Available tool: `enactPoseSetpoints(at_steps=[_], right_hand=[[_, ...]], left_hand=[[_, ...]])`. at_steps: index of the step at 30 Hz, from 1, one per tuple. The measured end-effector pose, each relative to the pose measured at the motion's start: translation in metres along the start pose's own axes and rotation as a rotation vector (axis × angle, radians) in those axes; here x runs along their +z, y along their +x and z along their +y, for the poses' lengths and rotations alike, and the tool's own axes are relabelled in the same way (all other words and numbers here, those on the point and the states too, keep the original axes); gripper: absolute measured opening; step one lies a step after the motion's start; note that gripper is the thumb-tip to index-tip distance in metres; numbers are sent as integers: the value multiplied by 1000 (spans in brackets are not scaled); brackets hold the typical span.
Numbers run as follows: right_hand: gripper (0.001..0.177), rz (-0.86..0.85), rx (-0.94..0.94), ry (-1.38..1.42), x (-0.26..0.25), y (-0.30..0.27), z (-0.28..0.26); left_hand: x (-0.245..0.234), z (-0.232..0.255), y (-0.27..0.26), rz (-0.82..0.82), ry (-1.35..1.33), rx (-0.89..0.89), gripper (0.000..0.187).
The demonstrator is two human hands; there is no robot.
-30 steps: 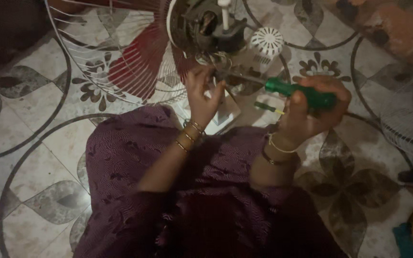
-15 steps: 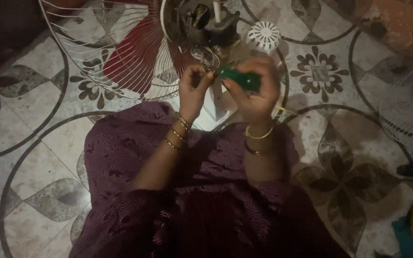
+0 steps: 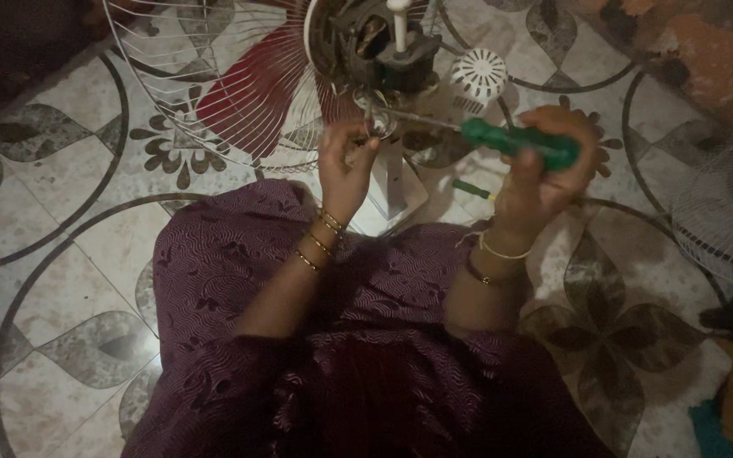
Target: The person sits on the floor and uses a green-handled screwdriver to tighten screws on the central hub of a white electric fan with red blades. They rotate the fan to access different screw locations and continue tightening throughout the clip.
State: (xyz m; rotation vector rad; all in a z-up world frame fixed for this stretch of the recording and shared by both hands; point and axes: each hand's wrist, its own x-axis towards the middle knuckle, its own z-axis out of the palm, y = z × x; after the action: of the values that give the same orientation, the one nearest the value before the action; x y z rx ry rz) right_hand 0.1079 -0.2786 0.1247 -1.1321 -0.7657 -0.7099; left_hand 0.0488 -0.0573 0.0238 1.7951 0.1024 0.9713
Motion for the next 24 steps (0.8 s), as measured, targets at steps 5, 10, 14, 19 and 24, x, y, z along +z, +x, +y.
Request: enactPoseSetpoints(at_steps=[5,10,14,19,24], right_hand=[[37,-43,109,25,5,-3,-15],[30,-115,3,-205,6,-1,-20],[34,-97,-103,-253,1,4,-25],[43,-80,-47,-238,-2,2,-42],[43,-68,-90,-207,-2,10,-43]], left_hand=[[-7,-6,4,31,3,-47,16],[-6,-10,-1,32,-113,-211,22],[-3,-6,-6,14,66,-74,23],[-4,-6,-5,-134,-238,-243,28],[1,0,-14,-104,-430,-275,33]])
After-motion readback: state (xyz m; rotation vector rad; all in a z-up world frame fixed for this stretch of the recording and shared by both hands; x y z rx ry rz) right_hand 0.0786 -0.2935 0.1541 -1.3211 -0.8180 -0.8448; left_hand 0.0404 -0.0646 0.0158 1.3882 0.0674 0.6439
